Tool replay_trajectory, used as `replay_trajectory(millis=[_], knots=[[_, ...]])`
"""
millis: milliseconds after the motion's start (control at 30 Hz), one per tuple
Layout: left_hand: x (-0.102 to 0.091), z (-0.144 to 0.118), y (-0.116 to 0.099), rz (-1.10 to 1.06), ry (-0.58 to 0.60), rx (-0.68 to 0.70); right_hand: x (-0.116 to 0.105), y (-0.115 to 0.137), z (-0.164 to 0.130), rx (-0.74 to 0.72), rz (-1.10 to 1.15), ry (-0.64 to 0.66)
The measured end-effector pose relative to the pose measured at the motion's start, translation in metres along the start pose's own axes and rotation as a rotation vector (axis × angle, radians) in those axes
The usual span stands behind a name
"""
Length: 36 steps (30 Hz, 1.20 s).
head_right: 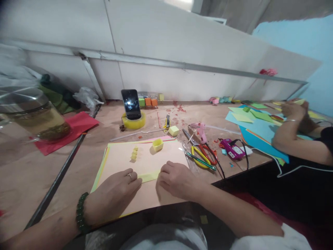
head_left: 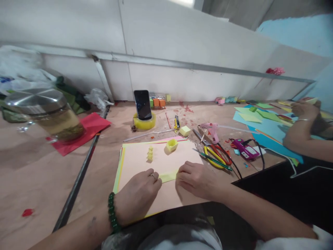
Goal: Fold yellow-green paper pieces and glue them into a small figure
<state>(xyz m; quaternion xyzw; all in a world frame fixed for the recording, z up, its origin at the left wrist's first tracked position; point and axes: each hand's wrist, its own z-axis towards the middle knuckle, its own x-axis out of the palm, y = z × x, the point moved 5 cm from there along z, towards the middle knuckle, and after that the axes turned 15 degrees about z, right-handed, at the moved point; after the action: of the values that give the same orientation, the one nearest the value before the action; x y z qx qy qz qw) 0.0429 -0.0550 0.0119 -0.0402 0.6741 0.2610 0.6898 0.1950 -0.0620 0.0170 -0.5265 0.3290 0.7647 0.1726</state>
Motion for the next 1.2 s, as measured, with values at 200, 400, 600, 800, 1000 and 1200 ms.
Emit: replay_trajectory(millis=[200,400,600,800,1000,1200], knots=[[0.008,0.003,0.021,-0.264,0.028,-0.269,0.002,-0.002,0.015,0.090,-0.039,0.114],[0.016,0.008,0.038,-0.514,0.135,-0.470,0.003,-0.028,0.019,0.497,0.427,-0.013],[0.014,0.008,0.037,-0.445,0.131,-0.516,0.006,-0.044,0.031,0.590,0.468,0.107],[0.018,0.009,0.035,-0.412,0.117,-0.497,0.000,-0.037,0.036,0.573,0.362,0.178],[0.016,0.006,0.034,-0.445,0.106,-0.507,-0.007,-0.026,0.035,0.512,0.276,0.220],[0.007,0.025,0.055,-0.688,0.042,-0.434,-0.032,-0.020,0.057,0.240,0.405,0.226]])
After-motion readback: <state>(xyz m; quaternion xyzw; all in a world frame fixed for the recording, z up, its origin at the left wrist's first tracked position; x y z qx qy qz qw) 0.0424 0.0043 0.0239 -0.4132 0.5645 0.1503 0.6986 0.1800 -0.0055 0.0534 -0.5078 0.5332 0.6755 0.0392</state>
